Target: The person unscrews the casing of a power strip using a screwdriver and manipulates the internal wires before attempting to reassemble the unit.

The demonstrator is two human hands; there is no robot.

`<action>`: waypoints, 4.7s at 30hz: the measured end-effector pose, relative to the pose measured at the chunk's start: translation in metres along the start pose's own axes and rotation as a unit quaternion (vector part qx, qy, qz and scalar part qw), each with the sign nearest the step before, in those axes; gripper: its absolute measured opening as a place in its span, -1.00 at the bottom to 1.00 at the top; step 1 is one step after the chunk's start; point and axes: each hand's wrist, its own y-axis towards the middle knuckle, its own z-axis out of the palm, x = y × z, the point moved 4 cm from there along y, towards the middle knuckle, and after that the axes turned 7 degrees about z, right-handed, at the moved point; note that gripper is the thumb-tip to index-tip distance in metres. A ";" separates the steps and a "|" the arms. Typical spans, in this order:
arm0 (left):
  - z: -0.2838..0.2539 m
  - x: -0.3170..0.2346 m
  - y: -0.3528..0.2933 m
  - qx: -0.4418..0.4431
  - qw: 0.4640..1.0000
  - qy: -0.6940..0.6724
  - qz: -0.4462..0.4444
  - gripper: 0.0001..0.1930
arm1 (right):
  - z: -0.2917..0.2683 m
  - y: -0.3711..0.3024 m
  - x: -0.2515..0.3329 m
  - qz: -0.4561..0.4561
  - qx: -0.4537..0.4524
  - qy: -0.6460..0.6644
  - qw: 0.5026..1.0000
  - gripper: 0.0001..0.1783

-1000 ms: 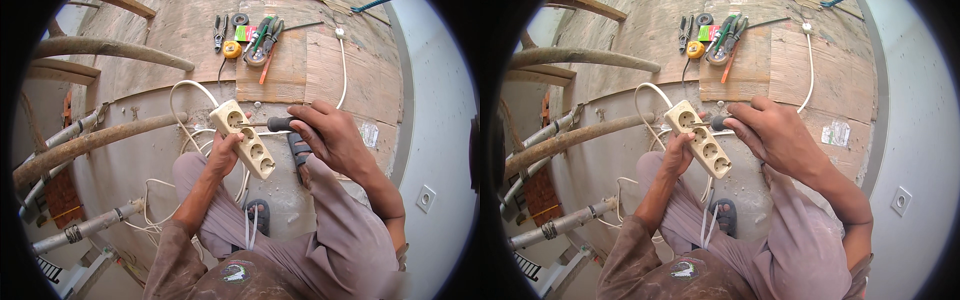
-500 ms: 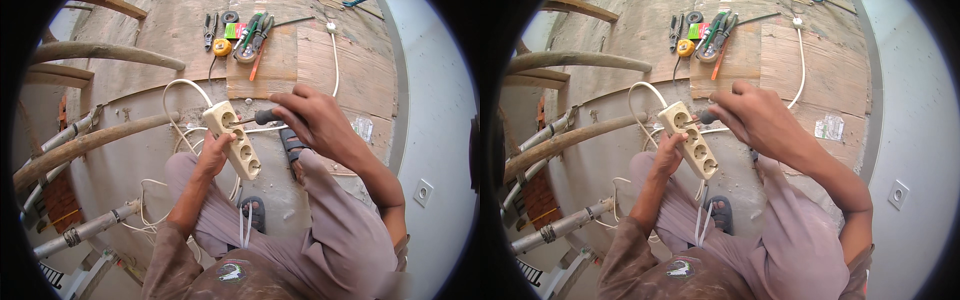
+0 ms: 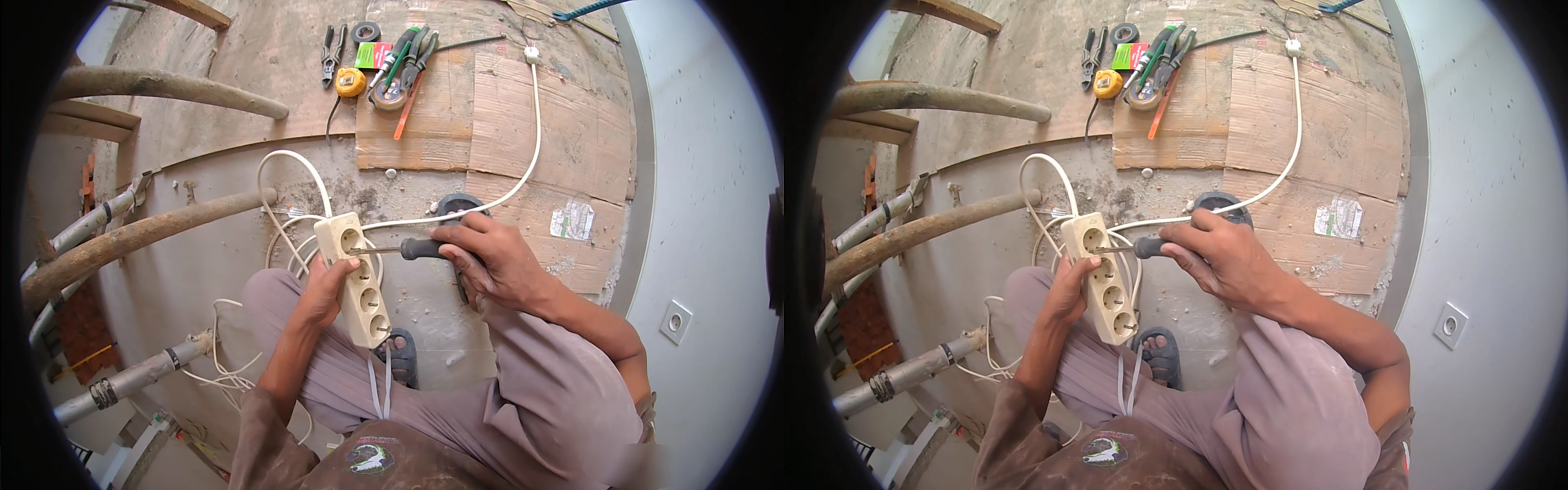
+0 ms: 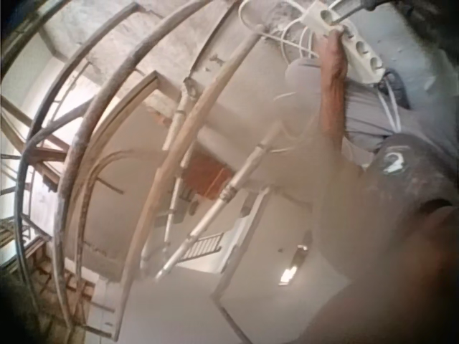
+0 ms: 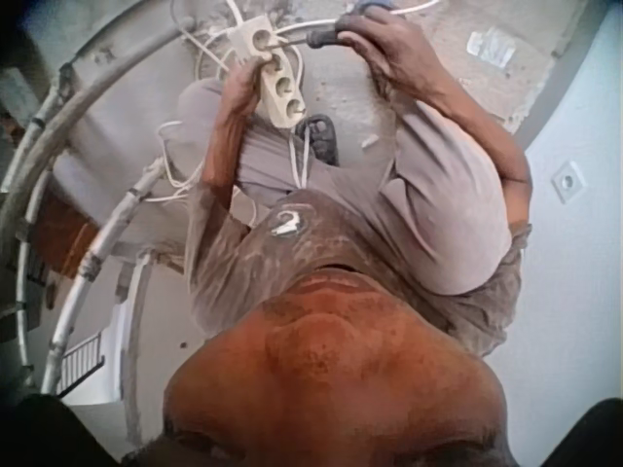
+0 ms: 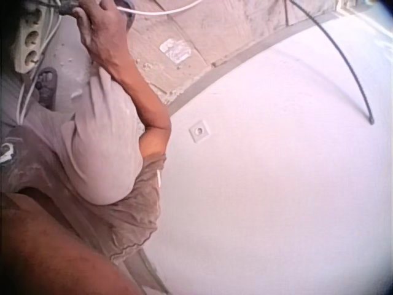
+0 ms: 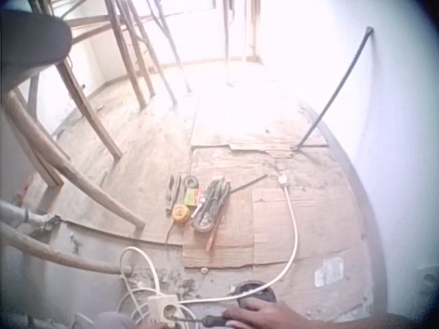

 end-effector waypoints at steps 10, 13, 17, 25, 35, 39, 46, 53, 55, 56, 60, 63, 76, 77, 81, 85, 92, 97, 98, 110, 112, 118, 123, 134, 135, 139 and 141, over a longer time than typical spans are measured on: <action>-0.008 0.025 -0.025 -0.035 0.999 -0.002 -0.030 -0.61 | 0.005 0.004 0.012 -0.001 -0.031 0.082 0.996 -0.49; -0.010 0.021 -0.023 -0.045 0.999 -0.013 -0.018 -0.61 | 0.007 0.007 0.025 -0.067 -0.047 0.162 0.983 -0.58; -0.020 0.023 -0.020 -0.032 0.999 -0.004 -0.020 -0.60 | 0.012 0.018 0.011 0.006 0.046 0.012 0.999 -0.44; -0.016 0.022 -0.012 -0.014 0.999 -0.013 -0.034 -0.58 | 0.007 0.029 0.016 0.013 0.026 0.013 1.000 -0.49; -0.009 0.023 -0.001 -0.027 0.998 -0.038 -0.035 -0.64 | 0.003 0.021 0.014 -0.017 -0.006 0.093 0.996 -0.44; -0.010 0.031 0.004 0.000 0.999 -0.019 -0.045 -0.55 | 0.008 0.022 -0.002 0.017 0.038 0.045 0.998 -0.49; -0.004 0.028 0.003 -0.024 0.998 -0.027 -0.044 -0.62 | 0.012 0.014 -0.001 -0.058 -0.004 0.146 0.988 -0.70; -0.003 0.031 0.000 -0.002 0.999 -0.010 -0.034 -0.60 | -0.004 0.017 -0.004 -0.097 -0.095 0.146 0.980 -0.52; -0.004 0.029 0.004 -0.005 1.000 -0.020 -0.021 -0.60 | -0.044 0.014 -0.016 0.000 -0.107 0.230 0.967 -0.45; -0.003 0.024 0.005 -0.007 1.000 -0.025 -0.010 -0.60 | -0.065 0.012 -0.035 -0.029 -0.194 0.253 0.947 -0.41; 0.004 0.001 -0.001 -0.001 0.999 -0.022 0.032 -0.56 | -0.146 -0.002 -0.086 -0.081 -0.281 0.513 0.807 -0.66; 0.004 0.000 -0.002 -0.002 0.996 -0.083 0.026 -0.59 | -0.143 -0.002 -0.131 0.090 -0.250 0.381 0.886 -0.84; -0.001 0.004 -0.007 -0.036 0.991 -0.123 0.027 -0.48 | -0.041 0.066 -0.184 0.159 -0.094 -0.043 0.982 -0.65; 0.001 0.005 -0.006 -0.022 0.991 -0.128 0.017 -0.48 | -0.049 0.079 -0.183 0.130 -0.104 -0.057 0.984 -0.64; 0.013 0.005 -0.005 0.001 0.988 -0.155 0.003 -0.47 | -0.061 0.126 -0.177 0.104 -0.104 -0.121 0.982 -0.50; 0.012 0.002 -0.003 0.025 0.982 -0.186 0.014 -0.49 | -0.061 0.127 -0.172 0.117 -0.133 -0.178 0.968 -0.30; 0.016 -0.006 -0.008 0.005 0.991 -0.134 0.010 -0.51 | -0.096 0.037 -0.180 0.240 -0.152 -0.099 0.954 -0.50; 0.017 -0.009 -0.005 0.002 0.991 -0.131 0.020 -0.52 | -0.095 0.001 -0.221 0.273 -0.167 -0.089 0.943 -0.73; 0.018 -0.009 -0.004 0.013 0.989 -0.148 0.015 -0.51 | -0.091 0.000 -0.225 0.275 -0.156 -0.090 0.945 -0.74; 0.038 -0.007 0.008 -0.014 0.976 -0.216 0.001 -0.55 | 0.052 0.065 -0.193 -0.004 -0.125 -0.198 0.972 -0.92; 0.040 -0.003 0.010 0.007 0.974 -0.228 -0.006 -0.56 | 0.065 0.069 -0.202 0.003 -0.151 -0.203 0.968 -0.90; 0.034 0.004 0.006 0.016 0.979 -0.202 0.021 -0.55 | 0.075 0.077 -0.204 -0.058 -0.222 -0.261 0.938 -0.90; 0.047 0.003 0.004 0.003 0.973 -0.231 0.006 -0.55 | 0.077 0.073 -0.203 -0.057 -0.196 -0.302 0.931 -0.89; 0.045 0.004 0.012 0.076 0.944 -0.321 -0.001 -0.34 | 0.084 0.081 -0.224 -0.047 -0.180 -0.299 0.936 -0.95; 0.048 0.001 0.014 0.090 0.941 -0.326 -0.007 -0.30 | 0.078 0.082 -0.218 -0.025 -0.181 -0.281 0.942 -0.94; 0.044 -0.010 0.012 0.088 0.943 -0.319 0.040 -0.19 | 0.023 0.080 -0.109 0.048 -0.123 -0.022 0.991 -0.91; 0.039 -0.008 0.012 0.094 0.938 -0.331 0.052 -0.17 | 0.012 0.072 -0.055 0.052 -0.090 0.125 0.987 -0.91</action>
